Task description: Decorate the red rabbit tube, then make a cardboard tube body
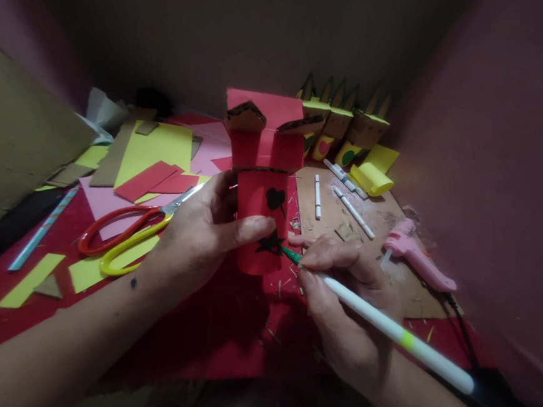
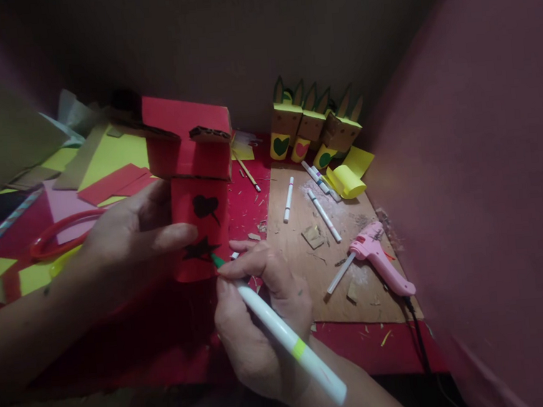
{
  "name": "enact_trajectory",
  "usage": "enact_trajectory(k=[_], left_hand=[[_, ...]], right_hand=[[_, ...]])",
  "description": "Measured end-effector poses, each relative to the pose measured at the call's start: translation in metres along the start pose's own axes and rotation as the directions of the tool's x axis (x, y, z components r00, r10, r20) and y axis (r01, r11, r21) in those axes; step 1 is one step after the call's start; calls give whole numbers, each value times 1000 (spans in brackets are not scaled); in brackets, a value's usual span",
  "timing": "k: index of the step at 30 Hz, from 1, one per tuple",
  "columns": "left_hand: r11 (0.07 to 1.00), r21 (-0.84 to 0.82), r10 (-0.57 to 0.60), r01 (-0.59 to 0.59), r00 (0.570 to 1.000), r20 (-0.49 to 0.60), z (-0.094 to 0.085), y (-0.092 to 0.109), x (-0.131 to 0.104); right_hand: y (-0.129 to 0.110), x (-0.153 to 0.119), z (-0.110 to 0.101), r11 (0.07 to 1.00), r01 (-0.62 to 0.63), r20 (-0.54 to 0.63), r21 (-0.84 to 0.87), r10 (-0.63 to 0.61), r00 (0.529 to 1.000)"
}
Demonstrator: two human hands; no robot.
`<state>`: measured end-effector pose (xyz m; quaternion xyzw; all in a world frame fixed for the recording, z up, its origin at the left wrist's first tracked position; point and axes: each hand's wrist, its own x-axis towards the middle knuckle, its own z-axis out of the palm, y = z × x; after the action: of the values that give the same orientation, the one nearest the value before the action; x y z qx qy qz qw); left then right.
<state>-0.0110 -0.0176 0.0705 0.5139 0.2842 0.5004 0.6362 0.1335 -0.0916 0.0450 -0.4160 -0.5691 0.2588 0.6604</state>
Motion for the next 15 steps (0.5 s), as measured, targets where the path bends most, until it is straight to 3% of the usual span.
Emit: enact_trajectory(k=[15], left_hand=[[1000,-7,4,-4,1000,11,0,0,0]], right_hand=[[-4,3,4,998,30,-37,-58,-32,999]])
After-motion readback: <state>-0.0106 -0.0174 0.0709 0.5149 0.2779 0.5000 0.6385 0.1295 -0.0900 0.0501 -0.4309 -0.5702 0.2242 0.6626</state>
